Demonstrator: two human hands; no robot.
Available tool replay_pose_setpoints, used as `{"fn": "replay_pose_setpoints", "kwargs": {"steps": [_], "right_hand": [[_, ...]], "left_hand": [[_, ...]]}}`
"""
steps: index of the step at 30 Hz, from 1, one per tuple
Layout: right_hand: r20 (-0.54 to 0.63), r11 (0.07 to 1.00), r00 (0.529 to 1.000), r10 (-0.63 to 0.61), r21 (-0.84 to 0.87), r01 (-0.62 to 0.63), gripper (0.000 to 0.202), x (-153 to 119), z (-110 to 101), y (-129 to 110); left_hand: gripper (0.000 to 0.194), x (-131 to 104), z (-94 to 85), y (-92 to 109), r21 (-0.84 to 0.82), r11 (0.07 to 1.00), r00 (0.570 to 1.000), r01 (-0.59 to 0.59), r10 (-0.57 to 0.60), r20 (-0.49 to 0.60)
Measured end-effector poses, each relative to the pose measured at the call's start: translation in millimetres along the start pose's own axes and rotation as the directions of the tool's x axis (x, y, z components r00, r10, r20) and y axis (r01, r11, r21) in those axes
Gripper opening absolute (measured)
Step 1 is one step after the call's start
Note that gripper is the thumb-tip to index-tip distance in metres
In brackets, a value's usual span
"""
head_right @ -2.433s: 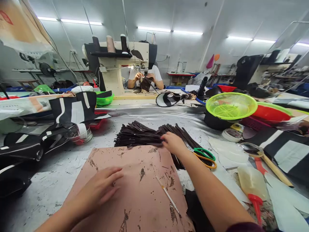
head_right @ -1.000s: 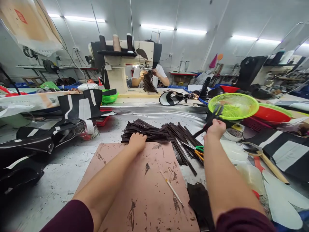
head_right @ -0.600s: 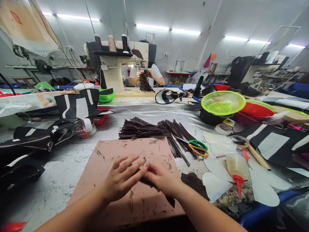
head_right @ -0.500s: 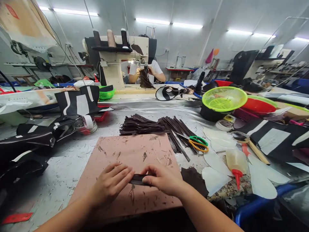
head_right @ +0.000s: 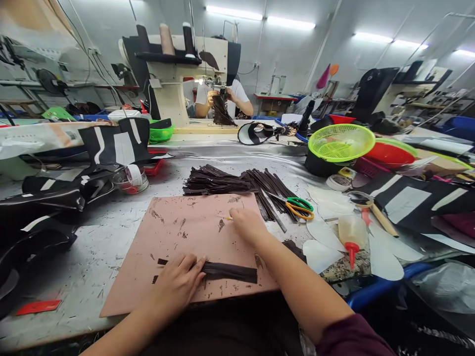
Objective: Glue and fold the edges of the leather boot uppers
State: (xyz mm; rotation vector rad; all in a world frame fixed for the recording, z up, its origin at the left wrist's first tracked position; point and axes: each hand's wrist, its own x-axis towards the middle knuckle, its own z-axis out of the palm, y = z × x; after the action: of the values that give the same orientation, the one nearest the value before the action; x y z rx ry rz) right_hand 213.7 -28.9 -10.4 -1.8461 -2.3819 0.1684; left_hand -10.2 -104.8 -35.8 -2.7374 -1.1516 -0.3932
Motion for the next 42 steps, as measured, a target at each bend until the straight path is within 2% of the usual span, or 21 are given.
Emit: {"fn": "replay_pose_setpoints", "kwargs": {"steps": [3, 5, 7, 8, 10, 13, 14, 16, 19, 24, 28, 32, 35, 42], "right_hand": [[-0.044, 0.998, 0.997, -0.060, 0.002, 0.061, 0.022, -2.8, -5.2, -19.2], [-0.094, 0.985, 0.983, -0.159, 0.055, 0.165, 0.023, -26.3, -1.7, -38.5], [-0.176, 0.943, 0.941, -0.290, 0.117, 0.313, 0.024, -57.5, 8.3, -56.9], [-0.227, 0.917, 0.911, -0.343, 0.130, 0.378, 0.026, -72.4, 15.0, -64.2], [-0.314, 0.893, 0.868, -0.385, 0.112, 0.436, 0.031, -95.4, 28.6, -73.7], [-0.372, 0.911, 0.860, -0.350, 0.077, 0.404, 0.035, -109.5, 42.8, -77.0], [-0.372, 0.920, 0.867, -0.332, 0.075, 0.385, 0.035, -110.0, 44.9, -76.4], [-0.371, 0.932, 0.877, -0.305, 0.073, 0.355, 0.034, -108.3, 46.2, -74.9], [-0.400, 0.940, 0.871, -0.285, 0.059, 0.335, 0.030, -105.0, 46.1, -74.3], [-0.478, 0.953, 0.843, -0.248, 0.036, 0.301, 0.027, -104.2, 50.8, -77.3], [-0.461, 0.964, 0.858, -0.225, 0.025, 0.266, 0.030, -104.0, 52.2, -78.0], [-0.440, 0.955, 0.865, -0.240, 0.055, 0.293, 0.035, -105.2, 51.4, -76.8], [-0.459, 0.950, 0.853, -0.248, 0.057, 0.307, 0.032, -107.7, 52.8, -75.3], [-0.464, 0.948, 0.846, -0.262, 0.040, 0.316, 0.030, -110.0, 51.9, -74.6]], "left_hand": [[0.032, 2.8, -2.4, -2.7, -0.124, 0.988, 0.996, 0.089, -0.088, 0.007], [0.034, -0.6, -7.8, -11.5, -0.312, 0.933, 0.981, 0.181, -0.192, -0.006], [0.023, -6.3, -15.0, -21.4, -0.437, 0.855, 0.949, 0.281, -0.315, -0.006], [0.016, -9.1, -18.4, -24.9, -0.440, 0.839, 0.936, 0.319, -0.351, 0.009], [0.015, -13.1, -23.3, -27.1, -0.342, 0.879, 0.942, 0.331, -0.330, 0.064], [0.022, -12.6, -23.4, -18.9, -0.173, 0.960, 0.969, 0.222, -0.197, 0.153], [0.021, -10.8, -22.1, -14.5, -0.157, 0.964, 0.967, 0.214, -0.187, 0.172], [0.016, -5.3, -19.4, -5.9, -0.186, 0.943, 0.948, 0.275, -0.234, 0.217], [0.008, 4.6, -18.6, 3.4, -0.308, 0.845, 0.884, 0.438, -0.342, 0.317], [0.006, 12.4, -25.1, 3.9, -0.515, 0.589, 0.782, 0.622, -0.429, 0.452], [0.012, 2.6, -30.0, -15.8, -0.489, 0.487, 0.689, 0.724, -0.483, 0.540], [0.017, -12.8, -32.2, -38.7, -0.453, 0.437, 0.629, 0.777, -0.506, 0.590], [0.018, -19.5, -31.8, -45.8, -0.447, 0.422, 0.614, 0.789, -0.505, 0.607], [0.014, -22.7, -28.3, -44.6, -0.444, 0.442, 0.624, 0.779, -0.479, 0.618]]}}
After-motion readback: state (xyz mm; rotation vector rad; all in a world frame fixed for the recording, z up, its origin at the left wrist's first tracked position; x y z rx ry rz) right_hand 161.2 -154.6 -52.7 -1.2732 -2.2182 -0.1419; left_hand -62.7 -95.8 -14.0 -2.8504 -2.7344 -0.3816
